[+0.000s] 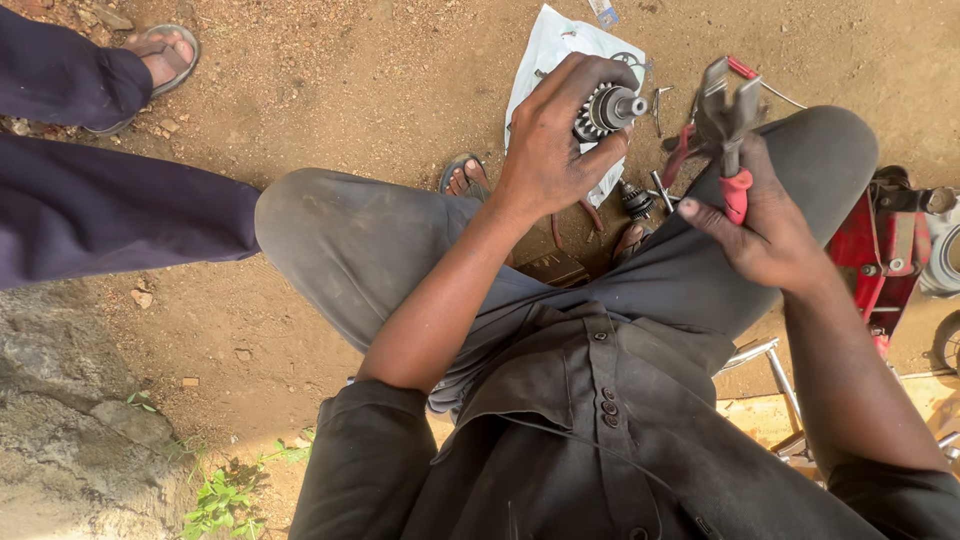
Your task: The person manipulates a motor assembly, using pliers and a screwdriver to adjust internal components while sitting on the ground.
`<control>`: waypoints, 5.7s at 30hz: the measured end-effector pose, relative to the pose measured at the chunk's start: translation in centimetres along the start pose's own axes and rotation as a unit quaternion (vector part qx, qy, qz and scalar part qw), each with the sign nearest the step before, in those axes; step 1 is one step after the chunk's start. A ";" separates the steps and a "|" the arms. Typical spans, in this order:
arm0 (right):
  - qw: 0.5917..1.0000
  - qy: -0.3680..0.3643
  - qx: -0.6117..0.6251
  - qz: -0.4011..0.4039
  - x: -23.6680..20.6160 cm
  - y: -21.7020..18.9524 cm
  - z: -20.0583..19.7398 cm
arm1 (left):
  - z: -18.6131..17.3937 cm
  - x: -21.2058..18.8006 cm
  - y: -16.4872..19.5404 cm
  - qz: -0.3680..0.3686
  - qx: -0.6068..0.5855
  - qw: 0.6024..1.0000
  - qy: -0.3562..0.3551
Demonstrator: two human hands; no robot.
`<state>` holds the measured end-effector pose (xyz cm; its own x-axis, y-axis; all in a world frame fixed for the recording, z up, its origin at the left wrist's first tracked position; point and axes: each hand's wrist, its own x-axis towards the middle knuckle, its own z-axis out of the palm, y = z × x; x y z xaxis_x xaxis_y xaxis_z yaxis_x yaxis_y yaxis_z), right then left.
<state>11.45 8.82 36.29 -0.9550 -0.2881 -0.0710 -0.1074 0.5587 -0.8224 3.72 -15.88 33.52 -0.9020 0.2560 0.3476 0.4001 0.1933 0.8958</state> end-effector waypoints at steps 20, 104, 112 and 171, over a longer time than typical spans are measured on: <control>0.710 -0.036 0.703 0.006 3.6 1.5 7.2 | 0.0 0.9 -2.4 0.035 -0.282 0.933 -0.222; 0.974 0.195 0.113 -0.035 2.6 -4.9 3.8 | 2.6 -0.5 -3.0 0.003 -0.174 0.971 -0.164; 0.977 0.197 0.044 -0.070 0.9 -3.9 5.0 | 2.3 -1.2 -3.7 -0.035 -0.278 0.914 -0.295; 0.783 0.455 0.276 0.322 -30.8 29.5 11.5 | 3.0 -1.9 -3.1 0.055 -0.114 0.990 0.067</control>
<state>40.91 25.26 7.75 -0.5902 0.7289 -0.3469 0.3737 -0.1343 -0.9178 4.74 -14.10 29.24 -0.8748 0.1328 0.4660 0.4635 -0.0504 0.8846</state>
